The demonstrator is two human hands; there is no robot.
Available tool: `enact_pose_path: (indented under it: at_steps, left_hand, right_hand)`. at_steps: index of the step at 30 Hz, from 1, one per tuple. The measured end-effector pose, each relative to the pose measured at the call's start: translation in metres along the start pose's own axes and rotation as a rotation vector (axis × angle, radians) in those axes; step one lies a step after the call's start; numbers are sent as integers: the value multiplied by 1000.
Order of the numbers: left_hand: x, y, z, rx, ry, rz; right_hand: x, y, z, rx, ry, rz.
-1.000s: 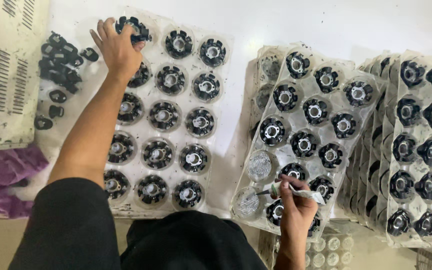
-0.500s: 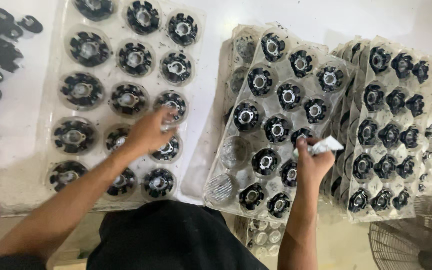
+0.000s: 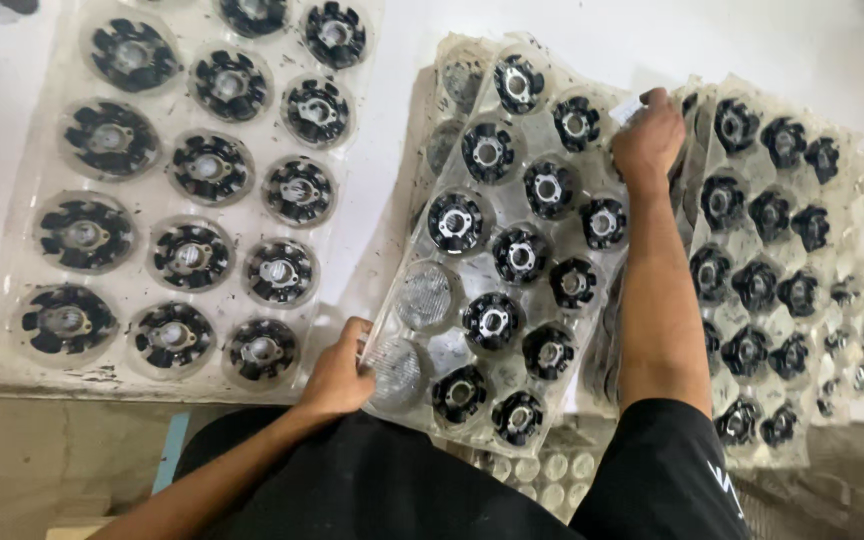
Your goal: The person holds a small black rotor assembly in one hand and a glue tube in the other, squeezing adhesive onto the part, then places the finished part into a plastic tray and picks up the next one. They repeat this glue-and-place cycle for many parts, occasionally wiping the tube with a cloth.
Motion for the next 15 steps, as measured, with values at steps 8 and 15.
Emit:
enact_pose_path:
  at_steps: [8,15]
  left_hand:
    - [28,51,-20,-275,-339,98]
    - [17,98,-5,-164,-350,86]
  right_hand:
    - [39,-5,-35,-164,-249,118]
    - [35,-6,-48,-291,-471,515]
Point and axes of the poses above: each hand's wrist, its own z-axis away from the middle knuckle, its own x-axis out of the palm, y = z × x, the point moved 4 cm from there along -z, towards the middle knuckle, and after that the axes turned 15 degrees about z, right-handed, at the moved point
